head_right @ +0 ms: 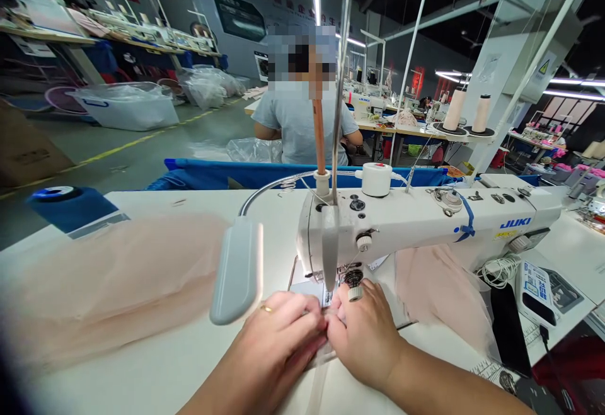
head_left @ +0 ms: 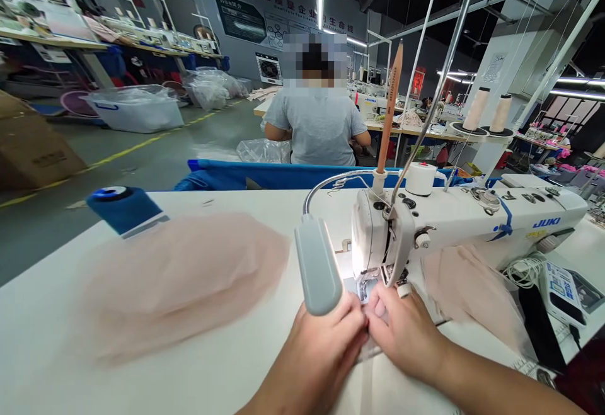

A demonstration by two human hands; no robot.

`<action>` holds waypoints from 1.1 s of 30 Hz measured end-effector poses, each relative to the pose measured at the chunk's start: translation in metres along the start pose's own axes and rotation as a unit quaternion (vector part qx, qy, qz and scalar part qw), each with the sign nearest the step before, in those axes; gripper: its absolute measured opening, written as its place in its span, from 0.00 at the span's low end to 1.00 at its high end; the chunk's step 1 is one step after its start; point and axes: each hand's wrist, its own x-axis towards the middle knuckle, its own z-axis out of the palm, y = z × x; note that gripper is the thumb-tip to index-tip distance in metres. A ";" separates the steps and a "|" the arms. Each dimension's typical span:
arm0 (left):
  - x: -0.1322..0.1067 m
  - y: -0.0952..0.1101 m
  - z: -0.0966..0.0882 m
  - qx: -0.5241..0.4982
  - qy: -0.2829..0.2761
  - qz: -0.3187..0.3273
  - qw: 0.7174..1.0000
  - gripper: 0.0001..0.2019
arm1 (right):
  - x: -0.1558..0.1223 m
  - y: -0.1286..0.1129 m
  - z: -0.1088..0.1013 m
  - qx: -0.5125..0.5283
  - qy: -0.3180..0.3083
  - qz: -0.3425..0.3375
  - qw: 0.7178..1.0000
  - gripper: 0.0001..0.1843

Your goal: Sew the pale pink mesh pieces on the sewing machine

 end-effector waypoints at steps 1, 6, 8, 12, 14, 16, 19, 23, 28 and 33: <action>0.001 0.001 -0.001 0.005 -0.008 0.031 0.999 0.16 | -0.001 0.001 0.000 -0.005 0.008 -0.004 1.000 0.09; -0.003 -0.002 -0.001 0.015 -0.045 0.046 0.998 0.17 | -0.006 0.012 0.001 -0.032 0.028 -0.085 0.995 0.10; -0.009 -0.006 0.005 0.005 -0.034 0.036 0.999 0.17 | -0.007 0.015 -0.001 -0.039 0.019 -0.116 0.992 0.10; -0.019 -0.011 0.017 -0.006 -0.013 0.013 1.000 0.16 | -0.007 0.016 -0.003 -0.063 0.006 -0.141 0.988 0.12; -0.022 -0.013 0.019 -0.005 -0.024 0.002 1.000 0.14 | -0.006 0.016 -0.003 -0.070 0.015 -0.141 0.987 0.12; -0.023 -0.014 0.019 -0.004 -0.032 -0.008 0.999 0.13 | -0.006 0.016 -0.003 -0.070 0.028 -0.138 0.988 0.12; -0.025 -0.015 0.020 0.000 -0.038 -0.016 0.999 0.11 | -0.005 0.016 -0.002 -0.076 0.041 -0.136 0.987 0.13; -0.026 -0.017 0.025 0.009 -0.035 -0.020 0.999 0.11 | -0.003 0.018 -0.001 -0.099 0.064 -0.141 0.983 0.14; -0.021 -0.016 0.022 0.024 -0.021 -0.016 0.999 0.11 | 0.001 0.017 -0.002 -0.122 0.090 -0.151 0.977 0.14; -0.014 -0.014 0.016 0.041 -0.021 -0.001 0.999 0.12 | 0.003 0.017 -0.001 -0.104 0.088 -0.146 0.980 0.13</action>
